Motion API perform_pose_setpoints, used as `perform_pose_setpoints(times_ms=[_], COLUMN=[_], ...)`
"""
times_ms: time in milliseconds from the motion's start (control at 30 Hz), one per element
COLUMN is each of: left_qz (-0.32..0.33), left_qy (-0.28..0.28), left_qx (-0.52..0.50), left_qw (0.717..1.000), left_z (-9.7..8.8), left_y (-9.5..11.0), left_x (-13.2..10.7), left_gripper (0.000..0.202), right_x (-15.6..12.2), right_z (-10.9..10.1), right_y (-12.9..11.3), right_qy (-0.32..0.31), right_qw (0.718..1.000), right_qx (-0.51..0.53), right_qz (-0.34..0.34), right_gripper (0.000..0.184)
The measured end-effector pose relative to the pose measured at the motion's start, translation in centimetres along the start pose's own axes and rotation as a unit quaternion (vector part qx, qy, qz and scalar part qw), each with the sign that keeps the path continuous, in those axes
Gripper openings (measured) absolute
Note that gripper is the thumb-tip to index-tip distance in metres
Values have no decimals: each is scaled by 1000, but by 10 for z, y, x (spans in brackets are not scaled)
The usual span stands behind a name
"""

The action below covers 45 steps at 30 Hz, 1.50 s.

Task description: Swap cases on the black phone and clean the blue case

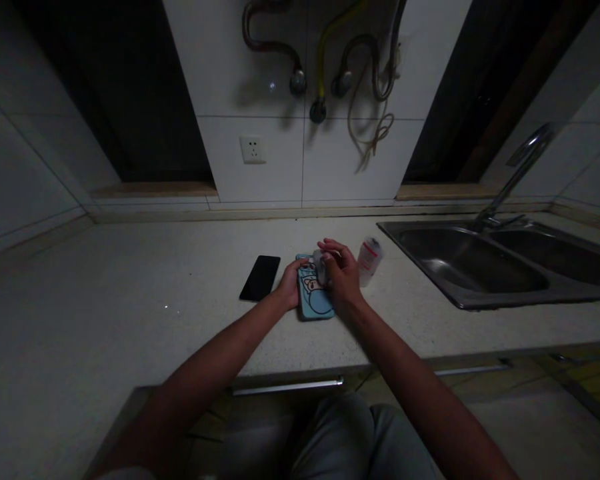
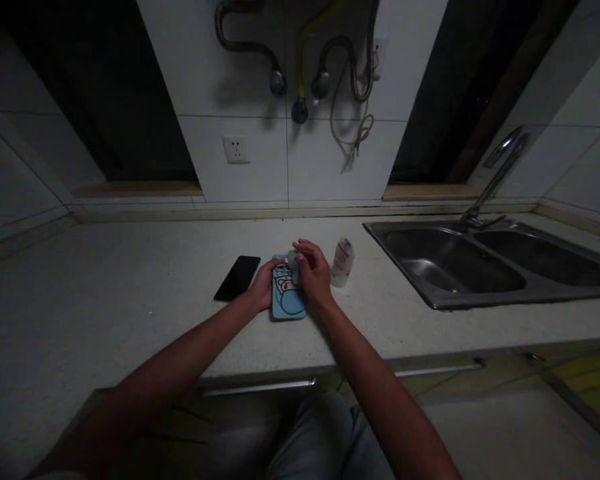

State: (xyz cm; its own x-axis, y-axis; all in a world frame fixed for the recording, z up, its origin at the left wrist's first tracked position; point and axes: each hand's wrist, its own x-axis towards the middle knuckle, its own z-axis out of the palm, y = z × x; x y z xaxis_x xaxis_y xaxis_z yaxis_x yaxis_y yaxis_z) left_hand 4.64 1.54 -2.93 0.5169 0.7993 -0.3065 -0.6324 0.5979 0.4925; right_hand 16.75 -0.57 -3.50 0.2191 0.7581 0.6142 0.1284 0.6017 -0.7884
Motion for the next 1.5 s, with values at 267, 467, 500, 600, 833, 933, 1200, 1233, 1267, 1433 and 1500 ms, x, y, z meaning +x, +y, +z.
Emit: perform_pose_setpoints(times_ms=[267,467,500,600,833,933,1200,1233,1267,1433,1500], left_qz=[-15,-14,-18,-30,-39,-43,-21,-18,-16,1,2], left_qy=[-23,-29,-32,-44,-49,-54,-41,-34,-26,-7,-3], left_qx=[-8,-5,-2,9,18,18,26,28,30,27,23], left_qw=[1000,999,999,999,998,997,999,999,999,1000,1000], left_z=[8,10,9,9,8,6,0,-1,-1,-2,-4], left_y=[-1,-3,-3,-4,-6,-6,-8,-8,-8,-3,0], left_x=[-8,-8,-8,-7,-7,-6,-4,-4,-4,-2,0], left_gripper=[58,56,56,55,53,57,59,60,60,68,71], right_x=[-5,-4,-4,-3,-1,-2,-3,-4,-4,-8,-11], right_z=[-5,-13,-13,-14,-15,-15,-11,-11,-11,-11,-10], right_y=[6,6,6,5,9,11,-2,-3,-5,-12,-14], right_qy=[-52,-88,-80,-50,-87,-106,-170,-173,-177,-244,-277], right_qw=[956,925,925,932,948,957,967,969,970,959,952], right_qx=[-279,-368,-369,-358,-298,-253,-136,-124,-112,-67,-50], right_qz=[-75,-34,-35,-39,-65,-95,-134,-129,-125,-126,-116], right_gripper=[25,21,22,24,27,36,31,29,27,19,17])
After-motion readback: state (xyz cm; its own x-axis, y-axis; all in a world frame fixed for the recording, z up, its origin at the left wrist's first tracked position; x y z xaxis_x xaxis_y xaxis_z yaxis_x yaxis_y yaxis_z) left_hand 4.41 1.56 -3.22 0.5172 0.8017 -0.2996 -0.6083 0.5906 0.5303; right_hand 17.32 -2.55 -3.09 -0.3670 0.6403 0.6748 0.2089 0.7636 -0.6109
